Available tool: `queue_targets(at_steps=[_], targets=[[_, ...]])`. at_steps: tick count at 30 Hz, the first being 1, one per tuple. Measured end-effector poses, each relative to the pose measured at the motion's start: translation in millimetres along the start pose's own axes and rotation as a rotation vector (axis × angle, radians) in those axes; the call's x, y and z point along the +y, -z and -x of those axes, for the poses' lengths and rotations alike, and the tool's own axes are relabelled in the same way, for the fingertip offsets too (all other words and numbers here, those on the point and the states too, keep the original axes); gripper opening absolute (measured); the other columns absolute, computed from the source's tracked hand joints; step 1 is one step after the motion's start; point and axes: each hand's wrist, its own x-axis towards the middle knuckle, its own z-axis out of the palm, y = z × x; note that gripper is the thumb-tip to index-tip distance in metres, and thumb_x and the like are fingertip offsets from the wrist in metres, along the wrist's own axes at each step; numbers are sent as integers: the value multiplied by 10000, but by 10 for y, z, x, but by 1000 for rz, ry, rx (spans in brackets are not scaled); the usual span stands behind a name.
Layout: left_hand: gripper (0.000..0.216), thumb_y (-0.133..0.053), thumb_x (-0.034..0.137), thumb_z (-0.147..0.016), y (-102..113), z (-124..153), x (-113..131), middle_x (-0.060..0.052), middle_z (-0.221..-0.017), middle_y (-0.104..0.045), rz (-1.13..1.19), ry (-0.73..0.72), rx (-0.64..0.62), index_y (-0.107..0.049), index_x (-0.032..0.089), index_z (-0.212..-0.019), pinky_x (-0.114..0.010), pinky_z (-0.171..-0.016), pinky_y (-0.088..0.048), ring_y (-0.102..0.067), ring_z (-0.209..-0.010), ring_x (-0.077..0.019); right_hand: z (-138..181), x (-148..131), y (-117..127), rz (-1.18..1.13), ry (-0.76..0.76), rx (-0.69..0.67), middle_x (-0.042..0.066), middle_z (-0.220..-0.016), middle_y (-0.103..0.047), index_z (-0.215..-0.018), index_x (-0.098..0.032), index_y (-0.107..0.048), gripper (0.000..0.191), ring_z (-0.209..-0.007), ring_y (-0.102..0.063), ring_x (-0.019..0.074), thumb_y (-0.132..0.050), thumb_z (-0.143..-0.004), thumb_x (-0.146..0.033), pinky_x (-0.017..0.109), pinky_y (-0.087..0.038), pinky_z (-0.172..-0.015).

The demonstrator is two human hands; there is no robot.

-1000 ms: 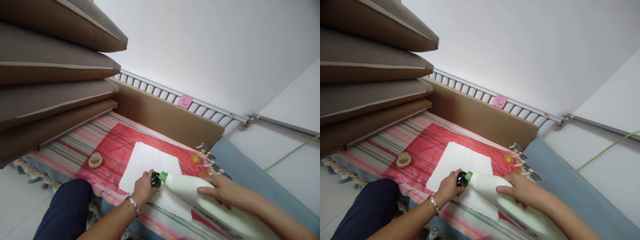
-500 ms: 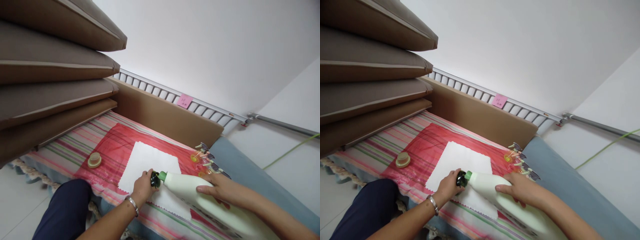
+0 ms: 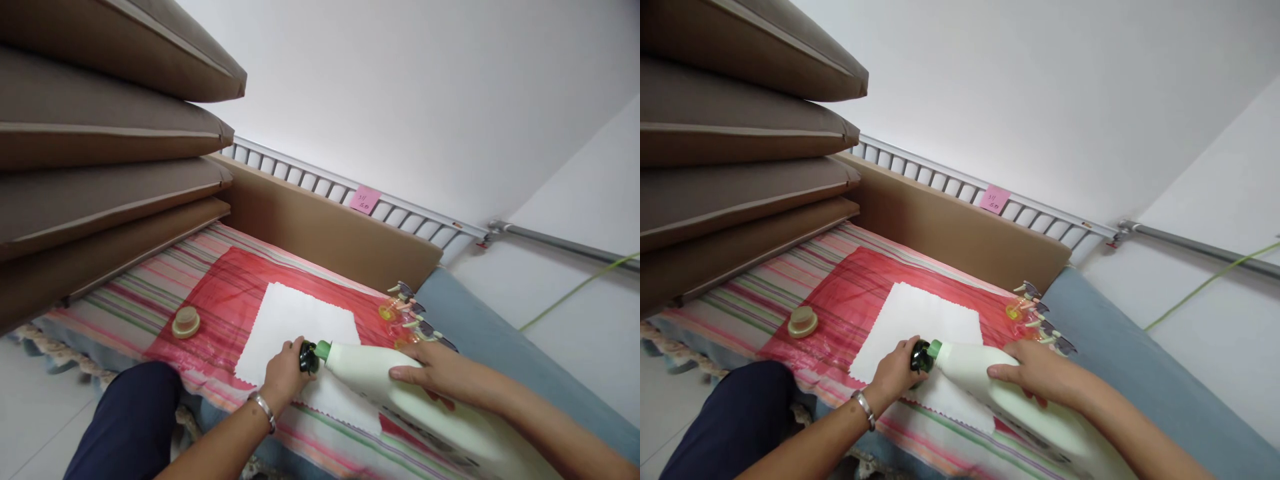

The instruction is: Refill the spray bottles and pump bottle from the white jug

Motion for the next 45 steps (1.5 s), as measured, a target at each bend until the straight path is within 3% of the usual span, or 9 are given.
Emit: queue_targets(at_steps=[45], targets=[[725,-676,364,-659,-81,-30,-50,-48,-1212,-553,-39,-31,39,-365,294,-1311,-277,-724,-454,-638,-937,-237,-5,-96,65,52,2,-66,-3,-548,-540,-776,-161,-522,343,-434,-509,125,-523,-771,-504,224,-391,-383]])
